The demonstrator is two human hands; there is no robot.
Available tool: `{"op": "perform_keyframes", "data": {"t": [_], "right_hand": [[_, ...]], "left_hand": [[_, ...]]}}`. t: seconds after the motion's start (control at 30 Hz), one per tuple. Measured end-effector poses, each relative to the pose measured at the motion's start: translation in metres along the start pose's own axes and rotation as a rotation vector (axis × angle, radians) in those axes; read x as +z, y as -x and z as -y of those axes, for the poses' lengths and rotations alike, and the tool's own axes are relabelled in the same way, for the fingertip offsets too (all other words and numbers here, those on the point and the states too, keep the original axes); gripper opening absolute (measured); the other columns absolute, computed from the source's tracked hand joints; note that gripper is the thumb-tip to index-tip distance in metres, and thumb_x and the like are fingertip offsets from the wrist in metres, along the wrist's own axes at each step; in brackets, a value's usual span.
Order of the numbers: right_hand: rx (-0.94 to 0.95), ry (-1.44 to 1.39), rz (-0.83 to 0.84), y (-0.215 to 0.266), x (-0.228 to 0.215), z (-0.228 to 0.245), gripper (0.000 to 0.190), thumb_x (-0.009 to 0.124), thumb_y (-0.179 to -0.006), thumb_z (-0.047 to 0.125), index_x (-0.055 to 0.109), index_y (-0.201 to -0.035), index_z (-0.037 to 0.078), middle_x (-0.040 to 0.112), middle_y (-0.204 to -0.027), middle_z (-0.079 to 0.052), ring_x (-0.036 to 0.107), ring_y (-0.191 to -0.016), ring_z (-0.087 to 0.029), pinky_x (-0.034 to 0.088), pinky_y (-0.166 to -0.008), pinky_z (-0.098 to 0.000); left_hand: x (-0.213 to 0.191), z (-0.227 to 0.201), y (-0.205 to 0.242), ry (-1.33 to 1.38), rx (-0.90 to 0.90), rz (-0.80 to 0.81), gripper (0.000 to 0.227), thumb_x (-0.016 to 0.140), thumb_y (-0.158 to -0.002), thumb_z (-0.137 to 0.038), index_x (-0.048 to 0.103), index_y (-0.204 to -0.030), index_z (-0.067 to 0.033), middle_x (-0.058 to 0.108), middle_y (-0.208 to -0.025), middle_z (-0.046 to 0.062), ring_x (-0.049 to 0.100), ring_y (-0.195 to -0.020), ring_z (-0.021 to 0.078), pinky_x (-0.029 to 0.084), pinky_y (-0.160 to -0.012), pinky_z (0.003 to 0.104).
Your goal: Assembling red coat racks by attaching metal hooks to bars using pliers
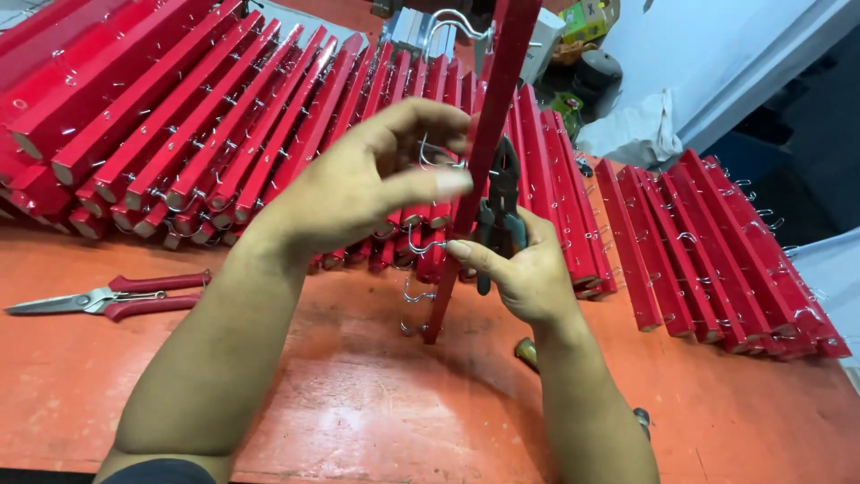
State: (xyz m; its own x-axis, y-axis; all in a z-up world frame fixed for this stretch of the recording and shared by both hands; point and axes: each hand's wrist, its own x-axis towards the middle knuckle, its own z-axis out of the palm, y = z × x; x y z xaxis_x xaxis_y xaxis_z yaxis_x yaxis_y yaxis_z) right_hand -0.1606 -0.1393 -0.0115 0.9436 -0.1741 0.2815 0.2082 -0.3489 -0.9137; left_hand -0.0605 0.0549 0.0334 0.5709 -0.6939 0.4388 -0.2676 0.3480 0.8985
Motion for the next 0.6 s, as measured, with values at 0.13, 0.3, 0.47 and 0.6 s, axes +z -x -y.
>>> {"op": "perform_keyframes", "data": {"t": [0.13, 0.3, 0.47, 0.6], "right_hand": [[-0.025, 0.005, 0.016, 0.001, 0.005, 0.003, 0.025, 0.081, -0.08, 0.016, 0.067, -0.095, 0.003, 0.065, -0.064, -0.006, 0.061, -0.055, -0.014, 0.051, -0.045, -0.026], [0.091, -0.02, -0.054, 0.0, 0.018, 0.009, 0.033, 0.084, -0.077, 0.018, 0.067, -0.102, 0.004, 0.062, -0.06, -0.006, 0.054, -0.048, -0.012, 0.045, -0.042, -0.0254], [0.176, -0.018, -0.067, -0.006, 0.023, 0.019, 0.039, 0.085, -0.074, 0.018, 0.068, -0.105, 0.003, 0.063, -0.066, -0.006, 0.06, -0.052, -0.015, 0.051, -0.047, -0.0278], [0.215, -0.032, -0.042, -0.004, 0.027, 0.02, 0.036, 0.085, -0.072, 0.02, 0.068, -0.1, 0.003, 0.069, -0.077, -0.005, 0.068, -0.067, -0.015, 0.057, -0.062, -0.0278]], "left_hand": [[0.005, -0.007, 0.002, 0.031, 0.038, 0.073, 0.052, 0.077, -0.082, -0.01, 0.056, -0.129, -0.0073, 0.069, -0.12, 0.007, 0.067, -0.113, 0.0162, 0.059, -0.1, 0.029], [0.004, -0.002, -0.001, 0.153, -0.068, -0.074, 0.046, 0.079, -0.078, -0.004, 0.063, -0.121, -0.0075, 0.071, -0.116, 0.006, 0.069, -0.109, 0.0145, 0.065, -0.096, 0.03], [-0.005, 0.003, -0.007, 0.152, -0.101, -0.123, 0.043, 0.079, -0.075, -0.005, 0.066, -0.116, -0.0073, 0.074, -0.111, 0.009, 0.072, -0.106, 0.0162, 0.063, -0.097, 0.031], [-0.01, 0.008, -0.01, 0.179, -0.184, -0.123, 0.041, 0.079, -0.076, -0.007, 0.069, -0.116, -0.0045, 0.075, -0.105, 0.007, 0.072, -0.096, 0.0159, 0.061, -0.088, 0.027]]}}
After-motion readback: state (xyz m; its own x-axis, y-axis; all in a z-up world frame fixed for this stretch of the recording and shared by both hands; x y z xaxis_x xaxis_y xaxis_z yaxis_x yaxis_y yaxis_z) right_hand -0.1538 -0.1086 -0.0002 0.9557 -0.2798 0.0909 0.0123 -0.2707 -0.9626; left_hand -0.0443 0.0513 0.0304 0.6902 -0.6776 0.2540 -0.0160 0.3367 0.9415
